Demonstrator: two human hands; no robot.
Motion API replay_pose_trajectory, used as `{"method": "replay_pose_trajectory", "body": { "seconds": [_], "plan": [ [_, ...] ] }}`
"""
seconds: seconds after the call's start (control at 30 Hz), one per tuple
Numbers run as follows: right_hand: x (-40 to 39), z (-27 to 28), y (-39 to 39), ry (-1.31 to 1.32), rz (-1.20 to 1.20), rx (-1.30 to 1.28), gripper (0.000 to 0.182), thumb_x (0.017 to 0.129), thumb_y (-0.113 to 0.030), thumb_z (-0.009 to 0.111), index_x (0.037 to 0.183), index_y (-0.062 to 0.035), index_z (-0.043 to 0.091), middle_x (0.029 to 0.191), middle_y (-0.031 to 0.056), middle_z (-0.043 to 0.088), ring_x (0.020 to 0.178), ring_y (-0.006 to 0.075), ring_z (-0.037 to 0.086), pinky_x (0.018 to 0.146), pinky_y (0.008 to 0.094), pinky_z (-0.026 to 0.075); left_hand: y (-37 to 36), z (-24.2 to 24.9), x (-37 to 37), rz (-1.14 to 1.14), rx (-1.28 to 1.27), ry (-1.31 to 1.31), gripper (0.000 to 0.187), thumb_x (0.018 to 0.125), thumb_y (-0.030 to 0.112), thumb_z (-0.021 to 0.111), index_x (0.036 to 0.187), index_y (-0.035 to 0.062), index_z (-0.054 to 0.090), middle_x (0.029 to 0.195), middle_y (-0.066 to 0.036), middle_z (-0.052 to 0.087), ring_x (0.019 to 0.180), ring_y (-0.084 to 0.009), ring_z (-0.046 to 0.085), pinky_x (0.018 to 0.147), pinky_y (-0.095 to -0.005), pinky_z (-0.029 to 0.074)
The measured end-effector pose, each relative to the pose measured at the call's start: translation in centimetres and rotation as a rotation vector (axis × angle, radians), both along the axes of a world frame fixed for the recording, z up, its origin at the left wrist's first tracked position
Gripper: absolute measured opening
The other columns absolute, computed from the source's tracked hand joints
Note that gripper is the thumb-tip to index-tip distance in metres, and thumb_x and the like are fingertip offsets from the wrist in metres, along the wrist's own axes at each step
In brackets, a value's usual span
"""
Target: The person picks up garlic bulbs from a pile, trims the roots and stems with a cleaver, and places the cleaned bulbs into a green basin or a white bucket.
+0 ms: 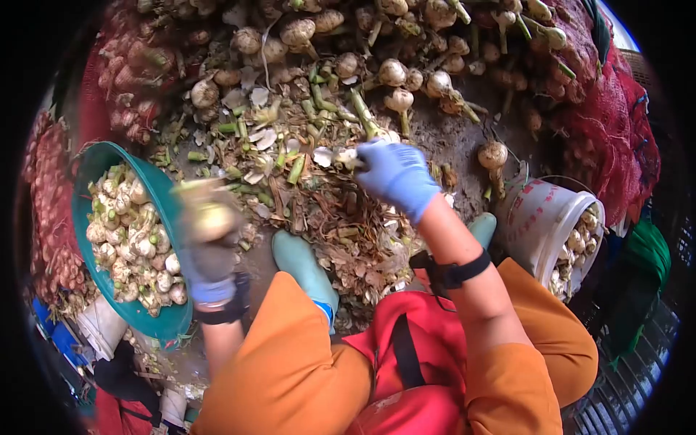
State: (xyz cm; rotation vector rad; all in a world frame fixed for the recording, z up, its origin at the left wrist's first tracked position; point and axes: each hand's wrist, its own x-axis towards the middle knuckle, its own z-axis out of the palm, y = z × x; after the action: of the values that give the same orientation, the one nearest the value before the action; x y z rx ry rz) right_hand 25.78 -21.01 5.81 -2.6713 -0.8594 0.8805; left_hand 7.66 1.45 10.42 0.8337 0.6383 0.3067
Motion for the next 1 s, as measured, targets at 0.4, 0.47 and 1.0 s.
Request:
{"method": "replay_pose_trajectory", "body": {
  "seconds": [0.4,0.47,1.0],
  "plan": [
    [4.2,-5.2,-4.9,-0.213,0.011,0.093,0.036,0.078,-0.022,0.072,0.111,-0.0075,0.067,0.113,0.0132,0.067,0.090,0.0297,0.067,0.082,0.0429,0.054,-5.2,-4.5,1.8,-0.456,0.276,0.030,0.067,0.081,0.006,0.071,0.141,-0.0013,0.041,0.140,-0.016,0.049,0.134,-0.0259,0.044,0.115,-0.0390,0.033],
    [4.1,-5.5,-5.1,0.560,-0.419,0.392,0.038,0.079,-0.025,0.077,0.109,-0.0040,0.068,0.096,0.0085,0.071,0.078,0.0190,0.067,0.072,0.0347,0.055,-6.9,-7.6,0.8,-0.418,0.452,0.101,0.075,0.076,0.011,0.077,0.142,0.0014,0.041,0.145,-0.016,0.044,0.137,-0.0276,0.041,0.114,-0.0398,0.034],
    [-4.8,5.8,1.8,-0.054,0.292,0.419,0.026,0.081,-0.029,0.068,0.097,-0.0105,0.060,0.102,0.0125,0.059,0.085,0.0328,0.066,0.069,0.0440,0.054,-4.6,-4.5,0.0,-0.536,1.103,-0.012,0.059,0.089,0.031,0.068,0.136,0.0111,0.039,0.125,-0.010,0.057,0.114,-0.0188,0.060,0.099,-0.0355,0.050]
  ]
}}
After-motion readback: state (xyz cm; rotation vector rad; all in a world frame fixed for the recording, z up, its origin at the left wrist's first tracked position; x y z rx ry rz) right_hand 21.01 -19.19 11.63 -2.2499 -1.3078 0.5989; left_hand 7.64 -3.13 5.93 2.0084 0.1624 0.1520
